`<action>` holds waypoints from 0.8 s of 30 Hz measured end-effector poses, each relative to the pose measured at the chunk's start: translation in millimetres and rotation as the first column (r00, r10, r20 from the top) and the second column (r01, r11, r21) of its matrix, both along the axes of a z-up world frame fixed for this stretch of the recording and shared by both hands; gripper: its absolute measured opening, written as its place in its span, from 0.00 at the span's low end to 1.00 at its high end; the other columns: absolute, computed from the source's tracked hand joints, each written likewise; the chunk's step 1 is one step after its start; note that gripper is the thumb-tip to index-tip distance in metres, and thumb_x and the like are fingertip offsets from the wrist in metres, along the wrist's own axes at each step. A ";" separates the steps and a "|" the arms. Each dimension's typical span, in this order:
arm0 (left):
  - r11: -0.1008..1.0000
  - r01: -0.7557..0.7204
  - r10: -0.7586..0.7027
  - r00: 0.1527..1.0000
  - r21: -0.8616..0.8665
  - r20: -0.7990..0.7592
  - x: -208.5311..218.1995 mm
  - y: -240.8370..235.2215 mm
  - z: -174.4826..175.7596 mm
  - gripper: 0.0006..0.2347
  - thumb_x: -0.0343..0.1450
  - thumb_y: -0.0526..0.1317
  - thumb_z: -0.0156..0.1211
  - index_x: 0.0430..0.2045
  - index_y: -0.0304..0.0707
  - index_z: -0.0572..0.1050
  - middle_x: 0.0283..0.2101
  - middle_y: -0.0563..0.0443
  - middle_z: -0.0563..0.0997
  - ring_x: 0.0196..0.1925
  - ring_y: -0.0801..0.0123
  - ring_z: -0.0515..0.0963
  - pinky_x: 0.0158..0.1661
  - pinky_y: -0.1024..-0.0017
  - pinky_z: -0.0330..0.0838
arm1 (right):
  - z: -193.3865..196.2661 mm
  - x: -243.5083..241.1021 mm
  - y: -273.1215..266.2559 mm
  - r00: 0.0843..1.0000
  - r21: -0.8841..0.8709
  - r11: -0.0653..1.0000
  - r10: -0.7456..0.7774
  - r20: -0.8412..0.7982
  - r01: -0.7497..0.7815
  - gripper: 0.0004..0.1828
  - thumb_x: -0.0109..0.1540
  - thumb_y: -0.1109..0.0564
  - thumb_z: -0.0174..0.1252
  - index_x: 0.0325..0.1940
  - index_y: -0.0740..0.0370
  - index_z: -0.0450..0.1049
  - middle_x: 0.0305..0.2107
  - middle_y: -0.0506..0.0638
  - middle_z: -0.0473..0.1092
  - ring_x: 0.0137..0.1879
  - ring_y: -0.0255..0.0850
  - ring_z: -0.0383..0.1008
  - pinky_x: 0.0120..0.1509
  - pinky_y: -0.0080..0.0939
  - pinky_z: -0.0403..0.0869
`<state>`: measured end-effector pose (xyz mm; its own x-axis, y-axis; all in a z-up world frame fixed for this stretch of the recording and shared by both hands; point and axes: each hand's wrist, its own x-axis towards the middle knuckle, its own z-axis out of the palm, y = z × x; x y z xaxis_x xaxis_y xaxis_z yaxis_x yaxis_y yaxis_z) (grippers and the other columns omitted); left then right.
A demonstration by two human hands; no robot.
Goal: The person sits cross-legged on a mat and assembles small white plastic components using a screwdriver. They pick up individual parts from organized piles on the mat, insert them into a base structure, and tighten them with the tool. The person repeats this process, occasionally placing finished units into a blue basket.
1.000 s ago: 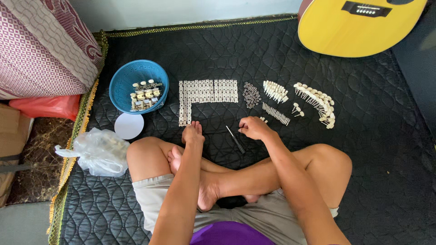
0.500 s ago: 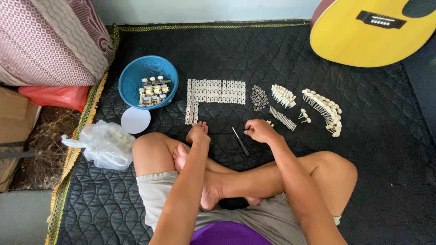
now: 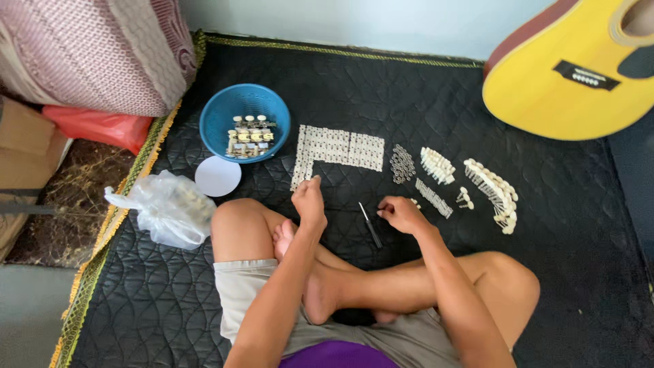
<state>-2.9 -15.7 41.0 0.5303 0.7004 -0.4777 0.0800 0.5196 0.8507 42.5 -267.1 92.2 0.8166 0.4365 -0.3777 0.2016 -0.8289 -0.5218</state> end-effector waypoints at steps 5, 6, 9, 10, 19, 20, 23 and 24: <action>0.755 0.479 -0.491 0.866 0.448 -0.099 -17.0 45.1 104.6 0.10 0.67 0.42 0.70 0.14 0.46 0.76 0.12 0.59 0.73 0.18 0.73 0.72 0.28 0.74 0.68 | 24.3 7.8 16.1 0.987 0.143 0.989 -0.063 0.150 0.041 0.11 0.59 0.52 0.63 0.45 0.46 0.83 0.33 0.50 0.81 0.42 0.51 0.82 0.49 0.52 0.78; 0.759 0.477 -0.488 0.867 0.443 -0.097 -16.1 52.5 99.2 0.10 0.67 0.42 0.70 0.14 0.46 0.76 0.12 0.59 0.73 0.18 0.73 0.72 0.28 0.74 0.68 | 34.6 16.3 23.2 0.987 0.137 0.990 -0.059 0.149 0.038 0.11 0.59 0.52 0.63 0.45 0.46 0.83 0.33 0.50 0.81 0.42 0.51 0.82 0.49 0.52 0.78; 0.685 0.497 -0.447 0.864 0.533 -0.231 -6.5 68.7 65.1 0.06 0.67 0.45 0.65 0.32 0.49 0.80 0.25 0.49 0.81 0.35 0.53 0.82 0.42 0.57 0.74 | 59.7 44.3 57.7 0.953 0.218 0.976 -0.070 0.296 0.004 0.11 0.59 0.52 0.64 0.46 0.46 0.83 0.30 0.49 0.80 0.38 0.50 0.81 0.45 0.51 0.77; 0.705 0.479 -0.388 0.878 0.523 -0.281 -1.7 67.6 43.5 0.07 0.67 0.47 0.65 0.28 0.48 0.81 0.24 0.47 0.81 0.36 0.50 0.82 0.41 0.55 0.74 | 66.1 52.8 75.7 0.911 0.213 0.975 -0.026 0.412 -0.068 0.11 0.59 0.51 0.65 0.46 0.46 0.83 0.29 0.50 0.79 0.37 0.52 0.80 0.43 0.52 0.76; 0.809 0.373 -0.321 0.928 0.454 -0.191 22.4 66.5 23.4 0.08 0.72 0.43 0.55 0.28 0.39 0.77 0.25 0.35 0.78 0.37 0.34 0.79 0.39 0.46 0.69 | 76.7 128.9 308.9 0.789 0.215 0.909 0.169 0.591 -0.356 0.08 0.61 0.55 0.62 0.44 0.46 0.80 0.35 0.47 0.79 0.43 0.52 0.81 0.46 0.52 0.79; 0.843 0.344 -0.294 0.938 0.414 -0.182 21.6 68.7 27.6 0.05 0.72 0.38 0.53 0.35 0.41 0.77 0.28 0.36 0.80 0.39 0.34 0.80 0.40 0.46 0.71 | 63.5 135.5 333.1 0.775 0.136 0.915 0.236 0.586 -0.381 0.08 0.61 0.53 0.60 0.44 0.46 0.78 0.37 0.47 0.78 0.45 0.54 0.80 0.47 0.55 0.79; 0.861 0.344 -0.264 0.932 0.374 -0.248 20.2 64.8 54.7 0.08 0.68 0.38 0.61 0.39 0.44 0.74 0.31 0.42 0.84 0.39 0.46 0.84 0.42 0.54 0.75 | 66.9 139.0 380.7 0.807 0.038 0.899 0.372 0.458 -0.436 0.15 0.66 0.63 0.54 0.55 0.57 0.76 0.45 0.55 0.76 0.55 0.60 0.77 0.57 0.58 0.79; 0.863 0.344 -0.261 0.931 0.370 -0.257 22.1 64.8 48.8 0.08 0.68 0.38 0.61 0.39 0.44 0.74 0.31 0.42 0.84 0.39 0.46 0.84 0.42 0.54 0.75 | 53.2 148.1 390.5 0.810 0.042 0.898 0.375 0.450 -0.439 0.15 0.66 0.63 0.54 0.55 0.57 0.76 0.45 0.55 0.76 0.55 0.60 0.77 0.57 0.58 0.79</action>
